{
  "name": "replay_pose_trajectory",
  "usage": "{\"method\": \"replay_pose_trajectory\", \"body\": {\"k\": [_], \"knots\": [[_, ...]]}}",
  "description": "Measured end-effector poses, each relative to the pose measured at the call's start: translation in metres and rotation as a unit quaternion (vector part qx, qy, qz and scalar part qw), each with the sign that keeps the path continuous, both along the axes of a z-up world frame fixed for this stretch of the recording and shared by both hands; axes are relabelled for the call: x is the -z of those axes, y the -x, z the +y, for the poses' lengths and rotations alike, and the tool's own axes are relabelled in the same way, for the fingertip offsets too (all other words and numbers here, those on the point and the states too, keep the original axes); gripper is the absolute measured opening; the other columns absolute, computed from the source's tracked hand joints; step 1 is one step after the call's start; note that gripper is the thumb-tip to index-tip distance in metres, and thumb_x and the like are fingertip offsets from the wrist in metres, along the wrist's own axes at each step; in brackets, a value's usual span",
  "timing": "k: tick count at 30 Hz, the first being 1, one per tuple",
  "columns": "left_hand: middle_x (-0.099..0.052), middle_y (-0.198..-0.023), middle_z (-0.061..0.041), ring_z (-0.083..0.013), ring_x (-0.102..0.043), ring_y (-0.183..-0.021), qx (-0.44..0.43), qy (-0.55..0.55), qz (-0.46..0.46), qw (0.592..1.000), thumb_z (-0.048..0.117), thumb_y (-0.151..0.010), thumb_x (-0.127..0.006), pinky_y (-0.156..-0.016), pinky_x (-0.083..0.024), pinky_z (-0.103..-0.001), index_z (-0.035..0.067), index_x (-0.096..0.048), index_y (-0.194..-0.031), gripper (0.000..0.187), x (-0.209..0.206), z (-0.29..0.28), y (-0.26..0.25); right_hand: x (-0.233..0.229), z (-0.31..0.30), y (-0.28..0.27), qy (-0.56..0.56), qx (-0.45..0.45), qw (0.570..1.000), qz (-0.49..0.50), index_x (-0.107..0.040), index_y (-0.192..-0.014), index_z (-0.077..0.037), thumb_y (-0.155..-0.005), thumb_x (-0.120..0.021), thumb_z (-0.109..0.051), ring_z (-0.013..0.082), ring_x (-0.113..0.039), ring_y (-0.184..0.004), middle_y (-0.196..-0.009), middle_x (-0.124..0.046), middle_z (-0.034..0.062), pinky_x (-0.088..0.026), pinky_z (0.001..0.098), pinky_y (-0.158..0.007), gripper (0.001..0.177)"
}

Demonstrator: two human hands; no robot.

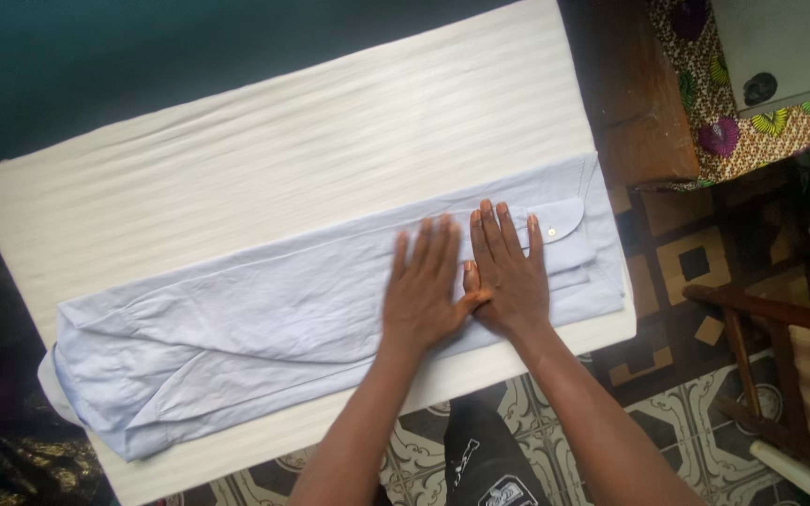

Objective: The person folds a light blue button-down shirt by hand on a white board, bringing the sleeves and sides to the center and smoothing the fabric. They سپس carry the folded shirt to a white cabinet, place it inside, and pick up a white garment from a pile on a chair.

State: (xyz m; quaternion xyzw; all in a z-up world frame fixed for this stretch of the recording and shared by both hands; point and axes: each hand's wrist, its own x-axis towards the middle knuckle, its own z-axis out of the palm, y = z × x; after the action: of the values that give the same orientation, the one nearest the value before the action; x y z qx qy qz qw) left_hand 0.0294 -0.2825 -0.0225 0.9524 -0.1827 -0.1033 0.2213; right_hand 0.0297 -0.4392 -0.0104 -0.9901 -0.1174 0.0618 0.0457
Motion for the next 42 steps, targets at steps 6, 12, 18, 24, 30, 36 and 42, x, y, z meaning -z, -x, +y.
{"method": "replay_pose_trajectory", "body": {"k": [6,12,18,24,30,36,42], "knots": [[0.004,-0.170,-0.012,-0.0263,0.006,-0.156,-0.047,-0.184,-0.007,0.982,0.078,-0.093,-0.021,-0.124,0.005,-0.053,0.010,-0.005,-0.161,0.098,0.007,0.128,0.015,0.003,-0.001,-0.001,-0.028,-0.003,0.999,-0.018,-0.020,-0.163,-0.006,-0.099,-0.034,-0.030,0.0234,-0.015,-0.159,-0.172,-0.018,0.0092,-0.006,0.0536,-0.129,0.070],[-0.002,-0.172,-0.018,-0.0320,0.001,-0.159,-0.180,-0.153,-0.016,0.972,0.075,-0.096,-0.022,-0.128,0.001,-0.051,0.010,-0.012,-0.164,0.095,-0.013,0.258,0.040,0.005,-0.001,-0.003,-0.028,-0.008,0.999,-0.016,-0.015,-0.164,-0.006,-0.099,-0.035,-0.029,0.0240,-0.014,-0.159,-0.173,-0.015,0.0092,-0.004,0.0537,-0.129,0.072],[-0.008,-0.171,-0.025,-0.0399,-0.005,-0.159,-0.207,-0.116,-0.035,0.971,0.067,-0.100,-0.033,-0.128,-0.005,-0.051,0.000,-0.017,-0.163,0.093,-0.015,0.277,0.050,-0.001,-0.004,-0.004,-0.066,-0.009,0.998,0.000,-0.011,-0.164,-0.002,-0.100,-0.034,-0.028,0.0276,-0.008,-0.160,-0.173,-0.009,0.0135,0.001,0.0537,-0.128,0.072],[-0.015,-0.169,-0.028,-0.0424,-0.009,-0.158,-0.204,-0.114,-0.051,0.971,0.059,-0.101,-0.040,-0.127,-0.008,-0.052,-0.003,-0.021,-0.162,0.089,-0.025,0.274,0.047,-0.004,0.136,0.006,-0.121,-0.066,0.990,0.020,-0.013,-0.163,-0.002,-0.099,-0.050,-0.053,0.0243,-0.008,-0.160,-0.172,-0.011,0.0151,0.003,0.0543,-0.127,0.090],[-0.012,-0.170,-0.025,-0.0387,-0.007,-0.158,-0.206,-0.126,-0.042,0.969,0.060,-0.100,-0.040,-0.128,-0.008,-0.051,0.000,-0.018,-0.162,0.090,-0.023,0.275,0.046,0.000,0.275,-0.016,-0.111,-0.146,0.977,0.109,-0.012,-0.160,-0.009,-0.093,-0.032,-0.077,0.0216,-0.011,-0.155,-0.168,-0.013,0.0070,0.000,0.0544,-0.124,0.097],[-0.013,-0.170,-0.024,-0.0389,-0.007,-0.158,-0.209,-0.118,-0.038,0.970,0.058,-0.099,-0.042,-0.128,-0.008,-0.051,0.000,-0.019,-0.162,0.088,-0.024,0.275,0.050,0.011,0.159,-0.046,-0.014,-0.098,0.993,0.062,-0.010,-0.162,-0.009,-0.092,-0.020,-0.079,0.0209,-0.007,-0.156,-0.170,-0.008,0.0067,0.002,0.0515,-0.125,0.099],[-0.015,-0.169,-0.025,-0.0403,-0.010,-0.157,-0.208,-0.123,-0.051,0.969,0.057,-0.099,-0.043,-0.127,-0.010,-0.052,0.000,-0.021,-0.161,0.087,-0.025,0.275,0.044,0.005,0.121,-0.060,0.021,-0.027,0.999,0.021,-0.009,-0.163,-0.006,-0.099,-0.020,-0.074,0.0254,-0.008,-0.158,-0.171,-0.008,0.0115,0.003,0.0577,-0.124,0.094]]}}
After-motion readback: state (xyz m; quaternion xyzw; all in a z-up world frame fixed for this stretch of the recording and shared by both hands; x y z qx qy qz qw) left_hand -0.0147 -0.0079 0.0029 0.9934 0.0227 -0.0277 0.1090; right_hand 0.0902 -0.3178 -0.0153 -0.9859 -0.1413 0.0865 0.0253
